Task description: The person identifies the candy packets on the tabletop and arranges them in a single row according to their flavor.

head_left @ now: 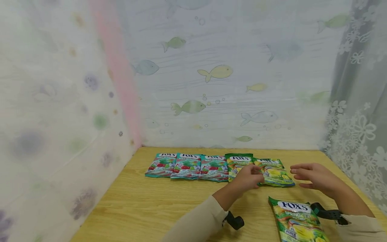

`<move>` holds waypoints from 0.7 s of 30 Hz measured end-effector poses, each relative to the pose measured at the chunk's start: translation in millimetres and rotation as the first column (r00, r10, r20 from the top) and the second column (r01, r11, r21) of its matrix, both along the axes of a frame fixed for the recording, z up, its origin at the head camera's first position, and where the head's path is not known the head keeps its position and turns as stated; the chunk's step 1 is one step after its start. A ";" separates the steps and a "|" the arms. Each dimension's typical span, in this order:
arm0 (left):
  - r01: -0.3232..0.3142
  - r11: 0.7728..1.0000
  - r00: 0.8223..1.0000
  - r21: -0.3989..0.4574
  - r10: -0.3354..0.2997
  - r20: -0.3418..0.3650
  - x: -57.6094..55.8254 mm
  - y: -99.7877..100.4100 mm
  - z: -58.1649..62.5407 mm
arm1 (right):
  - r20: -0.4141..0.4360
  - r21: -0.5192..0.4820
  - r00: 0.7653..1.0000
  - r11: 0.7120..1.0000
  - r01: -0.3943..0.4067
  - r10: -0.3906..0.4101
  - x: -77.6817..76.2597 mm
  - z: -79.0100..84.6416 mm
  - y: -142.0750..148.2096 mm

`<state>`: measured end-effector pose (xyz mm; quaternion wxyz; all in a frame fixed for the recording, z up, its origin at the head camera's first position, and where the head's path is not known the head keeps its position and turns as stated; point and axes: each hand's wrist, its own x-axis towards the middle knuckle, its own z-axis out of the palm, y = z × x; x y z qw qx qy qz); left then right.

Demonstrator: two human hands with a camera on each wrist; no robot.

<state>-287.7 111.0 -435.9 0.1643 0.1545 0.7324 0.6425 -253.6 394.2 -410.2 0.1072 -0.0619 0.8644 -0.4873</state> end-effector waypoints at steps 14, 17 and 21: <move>0.144 0.987 0.972 -0.067 -0.128 0.197 11.0 -20.8 -2.3 | 0.249 -0.005 0.968 0.999 0.045 -0.042 37.2 -13.2 51.1; 0.181 0.981 0.960 -0.072 -0.160 0.230 14.3 -25.3 -1.1 | 0.300 0.055 0.949 0.995 0.082 -0.095 44.9 -19.5 53.4; 0.261 0.961 0.930 -0.089 -0.225 0.292 22.4 -30.7 -0.8 | 0.374 0.089 0.917 0.990 0.110 -0.136 55.0 -26.5 56.3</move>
